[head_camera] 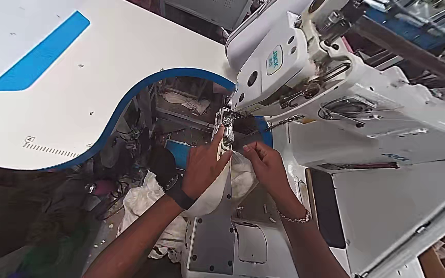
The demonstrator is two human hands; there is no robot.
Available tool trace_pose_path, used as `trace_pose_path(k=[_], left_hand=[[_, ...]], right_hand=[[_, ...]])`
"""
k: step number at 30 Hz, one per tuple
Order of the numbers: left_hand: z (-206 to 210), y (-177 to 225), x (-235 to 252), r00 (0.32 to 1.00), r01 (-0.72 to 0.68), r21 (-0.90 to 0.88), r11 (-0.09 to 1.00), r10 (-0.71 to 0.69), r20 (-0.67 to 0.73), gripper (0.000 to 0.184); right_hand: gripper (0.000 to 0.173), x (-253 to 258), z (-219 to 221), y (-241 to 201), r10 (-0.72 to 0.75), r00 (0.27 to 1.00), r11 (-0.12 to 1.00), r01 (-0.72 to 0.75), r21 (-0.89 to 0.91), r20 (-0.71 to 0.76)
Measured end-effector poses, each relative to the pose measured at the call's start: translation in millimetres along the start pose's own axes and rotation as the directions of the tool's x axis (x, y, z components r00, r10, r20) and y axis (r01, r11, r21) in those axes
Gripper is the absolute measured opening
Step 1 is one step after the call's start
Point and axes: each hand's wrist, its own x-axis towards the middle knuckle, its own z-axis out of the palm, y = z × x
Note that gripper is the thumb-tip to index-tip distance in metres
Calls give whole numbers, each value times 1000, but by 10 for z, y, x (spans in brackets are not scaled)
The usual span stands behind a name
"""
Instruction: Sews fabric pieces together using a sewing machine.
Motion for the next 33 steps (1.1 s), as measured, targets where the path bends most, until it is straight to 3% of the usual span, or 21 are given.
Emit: trace_pose_path(k=[1, 3, 5, 6, 7, 9, 11, 13, 16, 19, 22, 28, 33], left_hand=[[15, 9, -27, 1000, 8, -7, 1000, -8, -26, 74], [38, -3, -100, 996, 1, -17, 1000, -2, -88, 84], [38, -36, -144, 992, -30, -29, 999, 26, -123, 75], [40, -45, -136, 989, -39, -35, 999, 34, -144, 67], [48, -47, -124, 985, -41, -43, 998, 33, -170, 58], [59, -28, -82, 981, -31, -24, 999, 26, -192, 49], [62, 6, -89, 987, -21, 5, 1000, 22, -162, 57], [66, 5, -154, 987, -56, 46, 997, 62, -147, 65], [119, -80, -242, 954, -173, 227, 958, 220, -203, 55], [124, -96, -205, 931, -224, 360, 906, 308, -196, 44], [141, -129, -101, 898, -319, 346, 882, 398, -186, 32], [123, -199, -40, 854, -381, 386, 840, 480, -201, 26], [98, -203, -53, 872, -411, 181, 894, 443, -209, 35]], right_hand=[[34, 12, -6, -2, 28, 999, 995, -26, -92, 20], [54, 65, -101, 75, 244, 934, 951, -179, -250, 260], [42, 91, -90, 324, 333, 812, 937, -227, -266, 480], [36, 94, -89, 383, 299, 801, 952, -211, -221, 520], [32, 79, -99, 371, 243, 828, 969, -191, -154, 505], [30, 33, -102, 285, 88, 937, 996, -87, -17, 339], [31, -21, -48, 212, -19, 994, 997, 11, 71, 108], [26, -104, 15, 147, -73, 996, 990, 79, 113, -49], [27, -184, 128, 114, -338, 915, 941, 324, -100, -218], [22, -182, 162, 125, -519, 834, 847, 470, -249, -190], [22, -164, 182, 130, -568, 816, 807, 527, -266, -109], [16, -187, 147, 79, -562, 826, 802, 558, -212, 47], [14, -355, 112, -15, -497, 852, 833, 521, -183, 163]])
